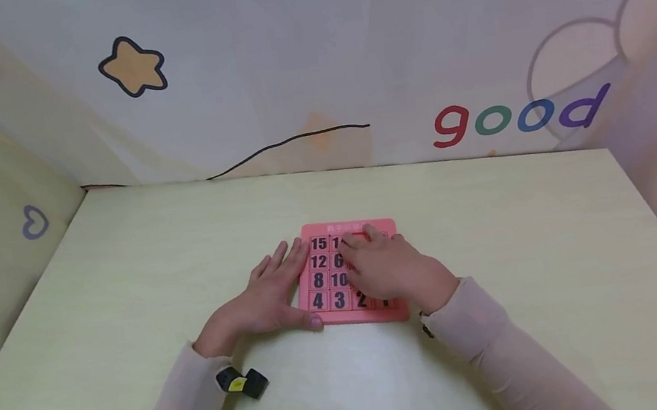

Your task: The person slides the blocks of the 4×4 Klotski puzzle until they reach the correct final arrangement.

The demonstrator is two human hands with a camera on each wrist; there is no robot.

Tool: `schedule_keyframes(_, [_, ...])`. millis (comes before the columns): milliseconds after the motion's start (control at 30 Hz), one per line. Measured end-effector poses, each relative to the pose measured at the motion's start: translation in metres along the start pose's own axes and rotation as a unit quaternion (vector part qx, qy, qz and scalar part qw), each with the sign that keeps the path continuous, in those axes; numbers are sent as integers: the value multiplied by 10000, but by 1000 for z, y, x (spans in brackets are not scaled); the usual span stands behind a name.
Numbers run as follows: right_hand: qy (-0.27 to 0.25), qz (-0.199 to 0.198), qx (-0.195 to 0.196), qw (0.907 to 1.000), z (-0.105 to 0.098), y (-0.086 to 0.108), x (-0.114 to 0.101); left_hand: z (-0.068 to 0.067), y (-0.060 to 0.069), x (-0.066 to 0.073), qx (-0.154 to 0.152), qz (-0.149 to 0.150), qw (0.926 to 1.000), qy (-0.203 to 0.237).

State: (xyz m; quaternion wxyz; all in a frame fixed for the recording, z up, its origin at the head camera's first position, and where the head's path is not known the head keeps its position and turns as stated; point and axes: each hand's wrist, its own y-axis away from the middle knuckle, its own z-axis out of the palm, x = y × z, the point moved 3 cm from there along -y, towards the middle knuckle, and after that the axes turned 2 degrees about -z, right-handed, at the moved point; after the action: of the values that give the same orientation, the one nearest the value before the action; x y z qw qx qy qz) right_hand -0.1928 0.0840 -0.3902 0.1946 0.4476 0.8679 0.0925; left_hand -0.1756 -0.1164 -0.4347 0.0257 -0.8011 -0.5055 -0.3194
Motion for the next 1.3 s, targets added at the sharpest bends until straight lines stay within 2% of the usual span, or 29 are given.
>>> schedule_keyframes(400, [225,57,172,9996,-6,2,0,-3,-3,-2,-4,38,10000,-34])
schedule_keyframes(600, [121,178,137,9997,-11,5,7,-6,-4,-1,60,20,10000,-43])
schedule_keyframes(867, [-58,413,-4,9991,-7,9,13,2,1,-2,90,-6,9999,135])
schedule_keyframes(1133, [245,189,355,9989,-10,8,7,1,0,-3,172,89,9998,67])
schedule_keyframes(1300, [188,-99,557,9982,-11,2,-1,1,-2,-3,122,108,9999,-4])
